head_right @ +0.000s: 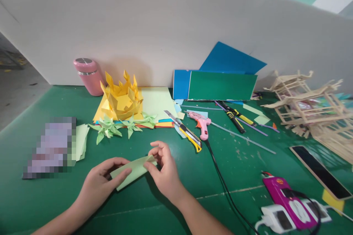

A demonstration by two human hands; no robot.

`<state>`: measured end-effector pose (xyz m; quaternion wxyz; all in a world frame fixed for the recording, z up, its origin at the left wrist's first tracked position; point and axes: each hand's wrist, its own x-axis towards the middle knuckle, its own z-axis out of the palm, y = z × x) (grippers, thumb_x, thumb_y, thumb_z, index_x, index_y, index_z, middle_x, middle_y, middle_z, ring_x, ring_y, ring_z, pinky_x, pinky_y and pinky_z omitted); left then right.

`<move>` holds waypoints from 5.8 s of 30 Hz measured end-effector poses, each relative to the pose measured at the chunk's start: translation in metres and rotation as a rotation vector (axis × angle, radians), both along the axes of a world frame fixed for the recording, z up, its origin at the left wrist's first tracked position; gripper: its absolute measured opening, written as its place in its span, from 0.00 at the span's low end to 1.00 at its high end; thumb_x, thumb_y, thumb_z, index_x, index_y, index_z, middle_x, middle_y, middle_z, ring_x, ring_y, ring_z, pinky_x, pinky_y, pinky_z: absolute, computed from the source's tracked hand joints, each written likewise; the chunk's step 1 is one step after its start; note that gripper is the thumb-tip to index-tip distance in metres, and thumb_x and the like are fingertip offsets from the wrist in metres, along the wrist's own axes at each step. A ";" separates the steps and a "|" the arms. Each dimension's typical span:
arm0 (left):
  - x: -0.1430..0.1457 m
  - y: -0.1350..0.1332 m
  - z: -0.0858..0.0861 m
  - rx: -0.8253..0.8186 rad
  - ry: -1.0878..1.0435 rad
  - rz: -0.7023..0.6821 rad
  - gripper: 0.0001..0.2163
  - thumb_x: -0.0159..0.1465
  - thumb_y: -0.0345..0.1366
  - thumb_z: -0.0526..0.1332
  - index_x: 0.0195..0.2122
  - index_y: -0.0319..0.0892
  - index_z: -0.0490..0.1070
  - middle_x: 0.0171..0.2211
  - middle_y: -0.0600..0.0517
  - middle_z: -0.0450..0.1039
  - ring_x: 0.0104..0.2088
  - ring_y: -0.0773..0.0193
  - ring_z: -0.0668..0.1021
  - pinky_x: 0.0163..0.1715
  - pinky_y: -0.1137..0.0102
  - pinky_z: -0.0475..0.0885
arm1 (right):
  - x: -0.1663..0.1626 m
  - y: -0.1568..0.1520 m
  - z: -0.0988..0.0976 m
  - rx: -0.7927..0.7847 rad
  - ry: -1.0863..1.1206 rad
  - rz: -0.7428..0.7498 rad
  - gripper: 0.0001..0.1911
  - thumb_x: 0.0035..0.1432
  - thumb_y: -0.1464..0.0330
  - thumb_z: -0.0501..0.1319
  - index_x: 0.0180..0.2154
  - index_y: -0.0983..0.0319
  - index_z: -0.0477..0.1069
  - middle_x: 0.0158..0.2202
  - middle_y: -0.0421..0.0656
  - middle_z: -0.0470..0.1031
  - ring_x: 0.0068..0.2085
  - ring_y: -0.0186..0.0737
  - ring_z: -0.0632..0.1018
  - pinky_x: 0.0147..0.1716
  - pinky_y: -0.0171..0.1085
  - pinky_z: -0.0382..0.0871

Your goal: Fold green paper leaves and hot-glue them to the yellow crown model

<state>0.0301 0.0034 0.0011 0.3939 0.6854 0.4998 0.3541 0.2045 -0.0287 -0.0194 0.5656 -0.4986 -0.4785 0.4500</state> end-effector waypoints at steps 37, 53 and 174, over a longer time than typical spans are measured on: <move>0.005 -0.003 0.004 0.140 0.150 -0.264 0.10 0.63 0.35 0.53 0.33 0.45 0.73 0.27 0.53 0.77 0.28 0.64 0.77 0.30 0.72 0.72 | 0.001 -0.001 0.006 0.103 -0.219 0.004 0.05 0.57 0.68 0.58 0.32 0.59 0.73 0.31 0.41 0.74 0.33 0.37 0.74 0.34 0.35 0.67; 0.004 -0.006 -0.002 0.195 0.141 -0.379 0.10 0.63 0.32 0.52 0.36 0.46 0.74 0.33 0.51 0.73 0.33 0.64 0.78 0.35 0.73 0.74 | 0.004 0.002 0.007 0.100 -0.338 -0.071 0.08 0.56 0.72 0.60 0.27 0.59 0.77 0.27 0.41 0.77 0.32 0.38 0.76 0.34 0.35 0.69; -0.003 -0.001 -0.002 0.585 0.358 -0.414 0.20 0.48 0.16 0.45 0.33 0.43 0.69 0.33 0.50 0.77 0.34 0.62 0.78 0.34 0.69 0.74 | 0.040 0.002 0.018 0.442 -0.894 0.427 0.04 0.56 0.73 0.59 0.31 0.59 0.68 0.40 0.44 0.77 0.40 0.39 0.75 0.43 0.41 0.67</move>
